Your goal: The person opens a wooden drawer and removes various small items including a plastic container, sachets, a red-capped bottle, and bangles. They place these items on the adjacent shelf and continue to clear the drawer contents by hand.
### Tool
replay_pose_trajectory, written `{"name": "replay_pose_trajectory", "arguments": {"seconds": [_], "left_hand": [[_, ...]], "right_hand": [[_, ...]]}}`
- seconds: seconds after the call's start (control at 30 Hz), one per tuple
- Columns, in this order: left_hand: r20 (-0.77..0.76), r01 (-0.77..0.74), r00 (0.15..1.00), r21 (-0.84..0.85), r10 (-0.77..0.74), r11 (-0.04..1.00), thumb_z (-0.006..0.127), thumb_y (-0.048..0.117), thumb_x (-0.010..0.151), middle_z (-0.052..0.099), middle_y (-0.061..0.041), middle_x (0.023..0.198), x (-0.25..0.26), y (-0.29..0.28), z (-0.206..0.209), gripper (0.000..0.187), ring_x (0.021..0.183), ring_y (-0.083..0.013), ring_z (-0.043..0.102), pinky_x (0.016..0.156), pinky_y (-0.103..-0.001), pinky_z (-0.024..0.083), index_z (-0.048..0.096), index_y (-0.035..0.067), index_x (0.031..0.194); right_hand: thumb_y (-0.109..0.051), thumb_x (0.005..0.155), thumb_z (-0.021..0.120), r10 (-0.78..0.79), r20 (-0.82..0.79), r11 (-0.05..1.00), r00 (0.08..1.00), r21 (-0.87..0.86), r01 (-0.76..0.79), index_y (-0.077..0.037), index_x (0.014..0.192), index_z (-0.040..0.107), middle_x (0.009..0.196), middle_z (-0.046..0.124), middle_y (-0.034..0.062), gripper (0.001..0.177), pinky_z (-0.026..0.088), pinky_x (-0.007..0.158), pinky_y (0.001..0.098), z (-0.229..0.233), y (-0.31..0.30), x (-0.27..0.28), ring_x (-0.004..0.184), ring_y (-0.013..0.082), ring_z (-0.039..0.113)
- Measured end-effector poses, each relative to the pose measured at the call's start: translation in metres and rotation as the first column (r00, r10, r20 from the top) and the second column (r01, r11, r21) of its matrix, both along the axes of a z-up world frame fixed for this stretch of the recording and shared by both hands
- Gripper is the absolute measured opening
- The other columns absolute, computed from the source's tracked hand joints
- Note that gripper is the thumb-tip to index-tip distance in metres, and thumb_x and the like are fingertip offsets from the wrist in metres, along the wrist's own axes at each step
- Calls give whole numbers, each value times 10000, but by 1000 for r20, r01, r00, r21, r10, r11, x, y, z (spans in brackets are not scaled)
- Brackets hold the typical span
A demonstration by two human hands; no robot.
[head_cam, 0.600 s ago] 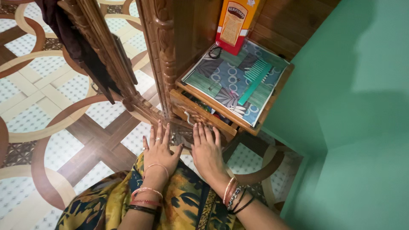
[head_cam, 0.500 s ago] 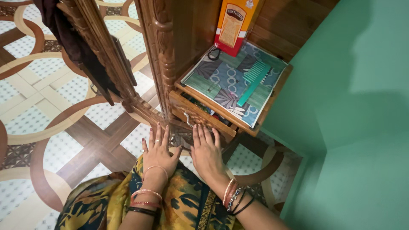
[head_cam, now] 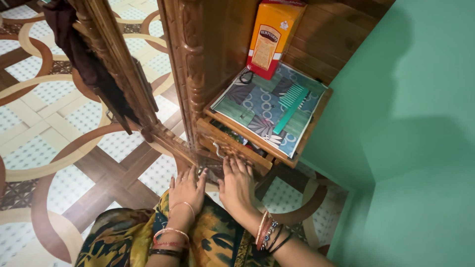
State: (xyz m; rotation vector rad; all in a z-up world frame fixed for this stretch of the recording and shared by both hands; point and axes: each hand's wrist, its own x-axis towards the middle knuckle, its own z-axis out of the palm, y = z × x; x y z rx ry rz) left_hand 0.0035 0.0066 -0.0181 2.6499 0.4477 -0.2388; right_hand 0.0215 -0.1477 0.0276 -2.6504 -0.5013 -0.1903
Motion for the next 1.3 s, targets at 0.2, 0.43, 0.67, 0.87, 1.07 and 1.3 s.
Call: {"name": "replay_pose_trajectory", "arguments": {"seconds": [0.2,0.43,0.67,0.87,1.07,1.3], "left_hand": [[-9,27,999,-319,-31,947,94,623,918,463,-46,1555,7,8,13,786,1423,-269,445,1215,-444,215,332,296,1593],[-121,-228,973,-626,196,746,278,890,834,508,-274,1487,13,-6,12,1098,1429,-367,455,1188,-404,314,405,69,1550],[-121,-296,952,-578,280,760,468,787,785,569,-280,1410,-5,1,24,1102,1351,-389,536,1149,-411,349,240,66,1585],[-138,-275,961,-557,239,784,462,756,820,556,-246,1456,-4,5,20,1016,1375,-373,531,1168,-409,344,321,85,1570],[-150,-278,960,-602,236,749,475,770,796,581,-229,1433,-5,10,18,1016,1370,-363,534,1171,-390,335,370,100,1553],[-111,-206,978,-650,176,732,477,806,806,664,-227,1350,-4,15,18,1013,1325,-323,591,1154,-371,365,564,1,1414]], "right_hand": [[5,697,784,35,-42,998,999,62,-33,152,1319,526,1443,496,312,690,328,1171,456,6,17,-27,1381,430,433],[-6,612,767,145,-226,988,963,87,-128,87,1065,663,1161,653,237,474,436,1055,426,19,22,-60,1171,398,562],[-103,697,758,250,-263,967,932,22,-253,66,868,695,975,677,270,249,482,1005,463,8,25,-80,1098,418,583],[-115,805,711,273,-210,958,939,150,-244,75,954,681,1015,664,284,243,478,999,502,6,22,-81,1127,455,578],[-137,844,707,308,-269,951,913,109,-289,60,936,683,1002,655,262,218,491,940,505,27,19,-81,1091,437,579],[-187,980,664,427,-114,844,897,408,-349,-21,992,737,1015,739,129,182,559,921,425,60,7,-89,1014,315,679]]}}
